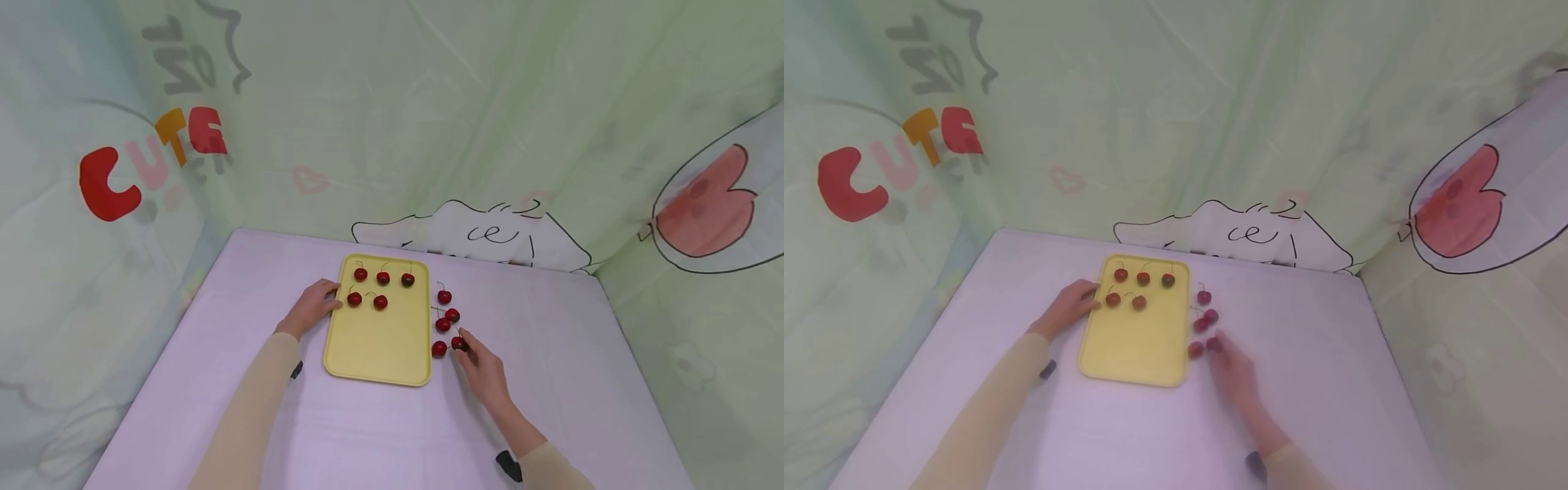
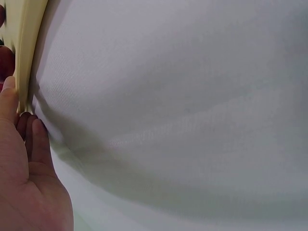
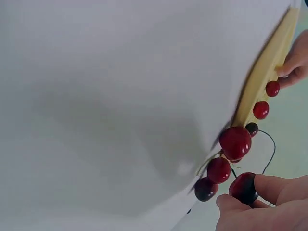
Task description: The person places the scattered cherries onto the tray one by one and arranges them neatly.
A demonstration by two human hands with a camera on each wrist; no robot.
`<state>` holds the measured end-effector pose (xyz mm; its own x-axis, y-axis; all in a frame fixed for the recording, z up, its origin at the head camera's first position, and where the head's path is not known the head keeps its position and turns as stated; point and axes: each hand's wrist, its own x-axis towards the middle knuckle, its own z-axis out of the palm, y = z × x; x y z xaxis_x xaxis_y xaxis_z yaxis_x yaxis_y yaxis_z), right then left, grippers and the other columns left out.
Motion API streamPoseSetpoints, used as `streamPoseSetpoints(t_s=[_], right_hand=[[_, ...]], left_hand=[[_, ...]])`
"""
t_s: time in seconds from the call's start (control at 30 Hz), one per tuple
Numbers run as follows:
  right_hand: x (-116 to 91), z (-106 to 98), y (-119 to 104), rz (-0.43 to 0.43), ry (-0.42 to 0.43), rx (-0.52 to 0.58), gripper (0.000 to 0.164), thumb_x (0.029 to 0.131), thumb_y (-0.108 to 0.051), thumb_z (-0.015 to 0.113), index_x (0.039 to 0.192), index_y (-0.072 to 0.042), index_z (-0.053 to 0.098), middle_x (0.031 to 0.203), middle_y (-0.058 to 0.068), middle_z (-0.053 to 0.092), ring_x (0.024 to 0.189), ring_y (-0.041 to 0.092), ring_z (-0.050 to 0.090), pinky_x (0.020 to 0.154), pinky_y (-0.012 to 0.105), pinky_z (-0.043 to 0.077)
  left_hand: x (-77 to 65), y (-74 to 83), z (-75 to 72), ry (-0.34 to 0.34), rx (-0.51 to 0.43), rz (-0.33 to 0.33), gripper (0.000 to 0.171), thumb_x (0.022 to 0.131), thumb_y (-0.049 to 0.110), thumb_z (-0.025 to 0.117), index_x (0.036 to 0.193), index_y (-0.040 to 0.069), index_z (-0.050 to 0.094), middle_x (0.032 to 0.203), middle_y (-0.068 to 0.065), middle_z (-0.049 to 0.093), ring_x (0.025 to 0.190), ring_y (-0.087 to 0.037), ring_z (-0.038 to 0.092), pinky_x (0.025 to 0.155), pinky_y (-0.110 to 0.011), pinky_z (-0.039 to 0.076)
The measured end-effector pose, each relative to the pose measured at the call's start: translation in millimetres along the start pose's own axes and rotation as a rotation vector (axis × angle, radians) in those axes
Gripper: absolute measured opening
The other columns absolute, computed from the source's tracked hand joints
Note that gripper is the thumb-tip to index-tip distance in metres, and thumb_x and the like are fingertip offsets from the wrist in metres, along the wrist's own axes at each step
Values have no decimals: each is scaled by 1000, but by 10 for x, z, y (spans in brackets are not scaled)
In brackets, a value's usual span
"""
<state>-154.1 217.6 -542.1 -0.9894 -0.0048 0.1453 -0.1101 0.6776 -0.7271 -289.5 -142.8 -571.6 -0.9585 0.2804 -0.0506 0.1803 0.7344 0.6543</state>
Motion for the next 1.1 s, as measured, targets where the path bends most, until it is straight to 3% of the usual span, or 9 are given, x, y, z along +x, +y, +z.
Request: streamPoseSetpoints(t_s=[0.43, 0.7, 0.87, 1.1], right_hand=[[442, 132, -207, 95, -55, 104, 49, 97, -8, 60, 145, -4, 47, 143, 17, 50, 126, 29, 53, 97, 35, 49], [755, 367, -335, 184, -47, 146, 47, 98, -14, 59, 144, -9, 49, 136, 18, 56, 116, 27, 59, 95, 38, 53], [934, 519, -337, 210, -50, 177, 47, 98, -17, 61, 143, -9, 51, 135, 16, 57, 116, 27, 57, 95, 40, 52], [1057, 732, -354, 204, -84, 138, 47, 97, -16, 62, 142, -6, 52, 140, 14, 54, 118, 26, 54, 98, 42, 50]], left_hand=[[-11, 34, -13, -8, -17, -16, 51, 96, 22, 64, 140, 1, 49, 138, -14, 50, 130, -29, 46, 113, -41, 36], [-18, 24, -32, 1, -5, -1, 50, 96, 21, 64, 139, 0, 50, 136, -14, 52, 128, -29, 48, 113, -41, 36], [-16, 37, -32, -3, -8, -5, 51, 96, 22, 65, 139, 1, 50, 137, -15, 52, 129, -29, 47, 113, -41, 36], [-22, 42, -25, -1, -10, -10, 50, 96, 22, 65, 139, 1, 51, 137, -14, 52, 128, -28, 48, 113, -40, 36]])
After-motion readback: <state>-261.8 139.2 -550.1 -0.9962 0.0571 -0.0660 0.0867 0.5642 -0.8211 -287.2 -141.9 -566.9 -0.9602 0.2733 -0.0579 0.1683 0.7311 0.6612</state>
